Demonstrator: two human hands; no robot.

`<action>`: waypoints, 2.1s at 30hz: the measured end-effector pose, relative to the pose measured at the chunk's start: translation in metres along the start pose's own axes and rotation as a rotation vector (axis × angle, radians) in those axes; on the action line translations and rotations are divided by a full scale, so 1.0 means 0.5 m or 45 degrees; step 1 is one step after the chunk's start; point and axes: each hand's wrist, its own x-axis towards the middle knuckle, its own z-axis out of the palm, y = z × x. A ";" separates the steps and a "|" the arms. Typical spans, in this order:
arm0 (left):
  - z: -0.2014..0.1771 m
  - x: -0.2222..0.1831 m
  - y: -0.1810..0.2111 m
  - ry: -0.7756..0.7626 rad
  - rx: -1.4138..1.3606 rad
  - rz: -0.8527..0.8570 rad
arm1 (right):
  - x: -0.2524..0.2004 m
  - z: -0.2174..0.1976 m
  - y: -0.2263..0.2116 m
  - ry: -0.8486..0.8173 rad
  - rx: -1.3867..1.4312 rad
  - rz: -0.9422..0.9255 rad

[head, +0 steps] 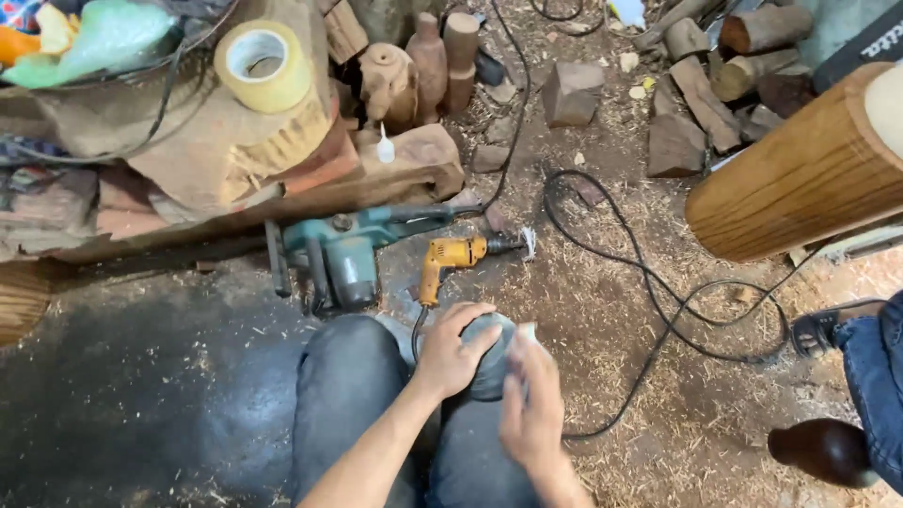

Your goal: Hand sanding a small, rounded wooden object with a piece of sandpaper to smooth the surface.

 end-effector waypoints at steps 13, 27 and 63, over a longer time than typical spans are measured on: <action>0.026 -0.003 -0.041 0.251 -0.093 -0.093 | 0.009 0.045 0.016 -0.040 -0.145 0.039; 0.023 -0.007 -0.034 0.264 -0.097 -0.184 | -0.074 0.032 -0.008 -0.121 -0.129 0.064; 0.035 0.004 -0.032 0.293 -0.156 0.028 | -0.001 0.035 -0.022 -0.026 0.005 0.263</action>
